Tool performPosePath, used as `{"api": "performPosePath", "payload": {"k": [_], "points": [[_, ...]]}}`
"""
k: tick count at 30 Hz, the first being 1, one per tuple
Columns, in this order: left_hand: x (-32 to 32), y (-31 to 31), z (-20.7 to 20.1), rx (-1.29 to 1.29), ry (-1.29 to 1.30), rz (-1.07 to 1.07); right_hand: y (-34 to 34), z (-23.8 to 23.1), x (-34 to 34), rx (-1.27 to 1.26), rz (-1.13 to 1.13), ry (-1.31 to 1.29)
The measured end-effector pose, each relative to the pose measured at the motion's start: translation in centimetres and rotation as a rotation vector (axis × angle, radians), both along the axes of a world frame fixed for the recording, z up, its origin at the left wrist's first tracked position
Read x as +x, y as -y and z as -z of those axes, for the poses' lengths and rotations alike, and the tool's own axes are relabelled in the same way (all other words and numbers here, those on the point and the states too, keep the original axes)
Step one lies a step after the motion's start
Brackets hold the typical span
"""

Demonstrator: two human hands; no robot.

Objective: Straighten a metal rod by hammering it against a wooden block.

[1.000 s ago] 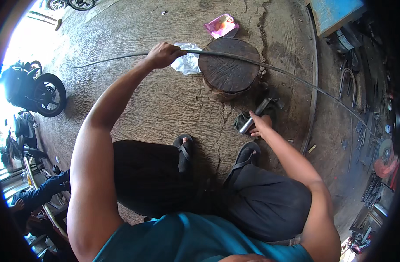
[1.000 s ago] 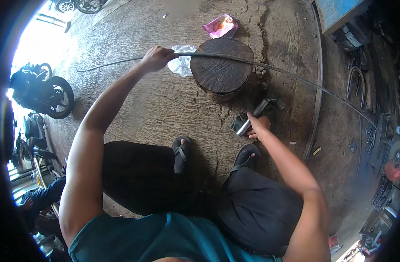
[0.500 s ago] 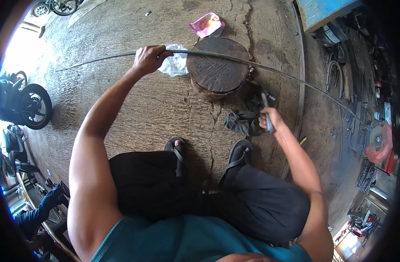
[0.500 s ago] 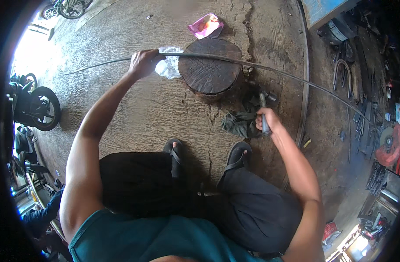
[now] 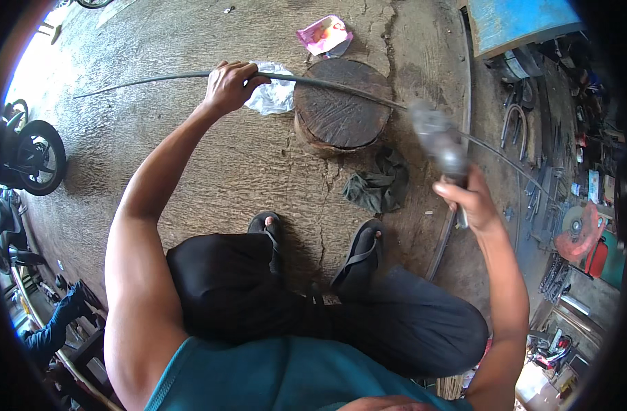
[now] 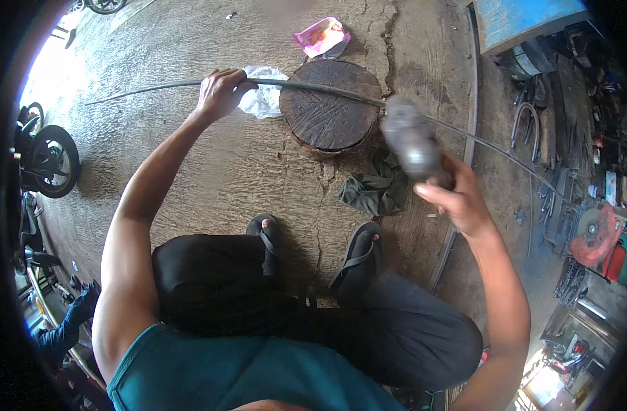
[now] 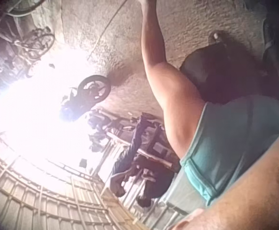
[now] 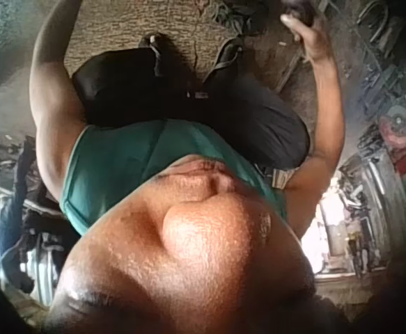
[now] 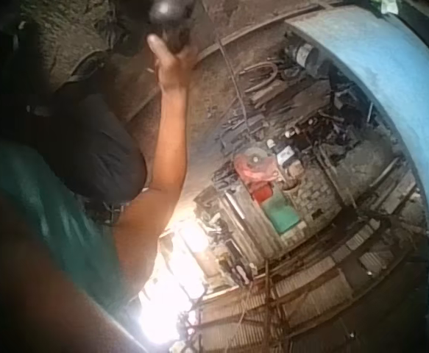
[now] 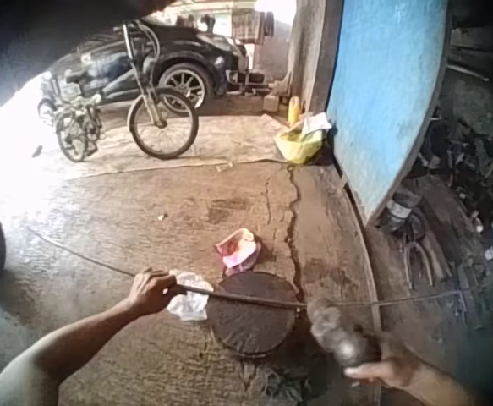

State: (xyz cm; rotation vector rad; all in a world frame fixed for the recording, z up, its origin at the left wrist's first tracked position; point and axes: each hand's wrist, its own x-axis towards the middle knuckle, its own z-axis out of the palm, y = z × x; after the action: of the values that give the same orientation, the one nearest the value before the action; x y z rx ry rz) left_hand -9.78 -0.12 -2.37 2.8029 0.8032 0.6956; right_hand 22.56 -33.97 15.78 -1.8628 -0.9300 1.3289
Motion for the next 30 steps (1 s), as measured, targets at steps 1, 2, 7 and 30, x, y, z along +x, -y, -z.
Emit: {"api": "performPosePath", "payload": {"k": [1,2,7,30], "points": [[-0.1,-0.1,-0.1,0.011,0.018,0.014,-1.0,0.0,-1.0,0.054,-0.082,0.243],[-0.3,-0.1,-0.2,0.043,0.044,0.004,-2.0,0.2,-2.2,0.044,-0.126,0.346],[-2.1,-0.2,0.8,0.053,0.063,-0.036,-5.0,3.0,-7.6,-0.096,0.066,-0.107],[-1.9,0.6,1.3,0.027,0.137,-0.095,-10.2,7.0,-9.0,-0.013,0.245,0.254]]}}
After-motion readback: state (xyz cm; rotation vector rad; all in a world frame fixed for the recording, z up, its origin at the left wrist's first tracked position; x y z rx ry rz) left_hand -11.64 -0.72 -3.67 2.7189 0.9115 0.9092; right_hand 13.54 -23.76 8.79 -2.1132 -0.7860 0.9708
